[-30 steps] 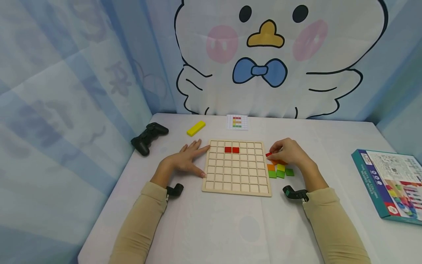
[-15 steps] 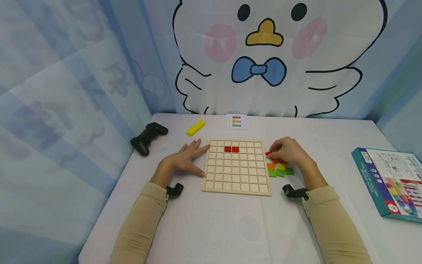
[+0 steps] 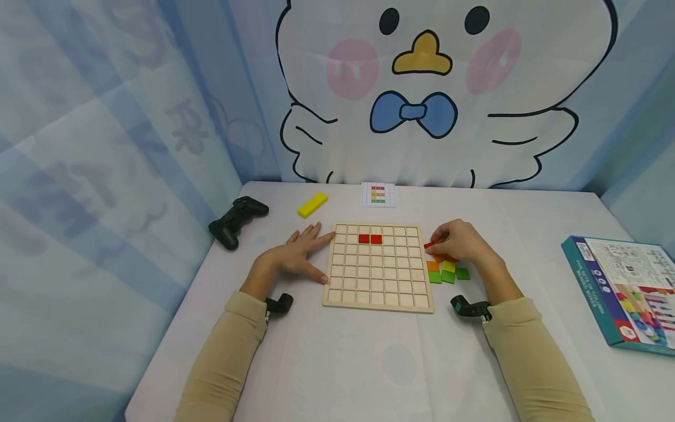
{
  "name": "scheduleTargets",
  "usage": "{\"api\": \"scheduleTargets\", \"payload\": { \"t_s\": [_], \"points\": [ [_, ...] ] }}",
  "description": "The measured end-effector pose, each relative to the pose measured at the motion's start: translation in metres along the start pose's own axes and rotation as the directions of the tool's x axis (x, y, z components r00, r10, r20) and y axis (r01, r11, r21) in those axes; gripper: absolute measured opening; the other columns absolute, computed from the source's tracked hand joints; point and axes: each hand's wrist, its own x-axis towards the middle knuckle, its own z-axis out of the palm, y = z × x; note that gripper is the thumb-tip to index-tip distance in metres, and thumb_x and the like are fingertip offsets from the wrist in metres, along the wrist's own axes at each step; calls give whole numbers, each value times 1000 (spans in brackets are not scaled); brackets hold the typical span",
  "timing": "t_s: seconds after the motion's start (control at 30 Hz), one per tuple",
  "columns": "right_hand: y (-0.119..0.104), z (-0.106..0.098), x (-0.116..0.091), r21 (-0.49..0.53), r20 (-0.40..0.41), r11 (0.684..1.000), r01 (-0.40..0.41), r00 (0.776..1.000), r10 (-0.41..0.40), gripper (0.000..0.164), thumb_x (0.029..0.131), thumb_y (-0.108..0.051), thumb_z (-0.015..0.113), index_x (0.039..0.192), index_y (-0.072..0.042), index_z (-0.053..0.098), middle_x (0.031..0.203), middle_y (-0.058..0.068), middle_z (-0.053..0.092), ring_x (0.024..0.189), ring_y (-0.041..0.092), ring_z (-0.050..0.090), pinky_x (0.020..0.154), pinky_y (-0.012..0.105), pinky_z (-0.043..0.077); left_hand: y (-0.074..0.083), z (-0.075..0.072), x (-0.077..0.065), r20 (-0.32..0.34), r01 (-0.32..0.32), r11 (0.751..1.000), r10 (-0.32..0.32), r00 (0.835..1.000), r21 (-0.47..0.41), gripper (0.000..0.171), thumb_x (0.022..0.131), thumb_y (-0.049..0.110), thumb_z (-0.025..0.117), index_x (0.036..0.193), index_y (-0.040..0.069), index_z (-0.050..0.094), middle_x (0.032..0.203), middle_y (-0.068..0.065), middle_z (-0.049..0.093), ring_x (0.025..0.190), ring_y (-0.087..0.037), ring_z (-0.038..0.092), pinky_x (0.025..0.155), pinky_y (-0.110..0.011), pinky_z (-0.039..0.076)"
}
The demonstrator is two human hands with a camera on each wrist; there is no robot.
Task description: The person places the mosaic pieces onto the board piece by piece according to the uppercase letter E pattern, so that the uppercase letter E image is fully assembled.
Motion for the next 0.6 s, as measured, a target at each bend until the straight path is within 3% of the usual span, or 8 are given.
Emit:
{"api": "scheduleTargets", "payload": {
  "t_s": [0.2, 0.37, 0.6],
  "points": [
    [0, 0, -1, 33, 29, 999, -1, 1000, 0, 30, 92, -26, 81, 105, -1, 68, 95, 12, 67, 79, 22, 57, 65, 29, 49, 0, 0, 0, -3, 2, 1000, -2, 1000, 3, 116, 79, 63, 82, 168, 34, 13, 176, -10, -13, 163, -27, -15, 130, -52, -12],
    [-1, -1, -3, 86, 2, 996, 21, 1000, -22, 23, 95, -20, 77, 102, -2, 64, 91, 11, 66, 77, 24, 57, 61, 29, 48, 0, 1, 1, -8, 3, 1000, -3, 1000, 0, 116, 79, 63, 82, 168, 35, 13, 176, -9, -13, 163, -26, -15, 130, -52, -12],
    [-3, 0, -2, 198, -117, 967, 161, 983, -140, 18, 102, -19, 68, 107, -3, 65, 102, 17, 70, 79, 28, 65, 66, 26, 56, 0, 1, 1, -10, 4, 1000, -4, 1000, -6, 117, 78, 63, 83, 168, 35, 14, 176, -9, -13, 163, -26, -16, 130, -52, -12]
  ]
}}
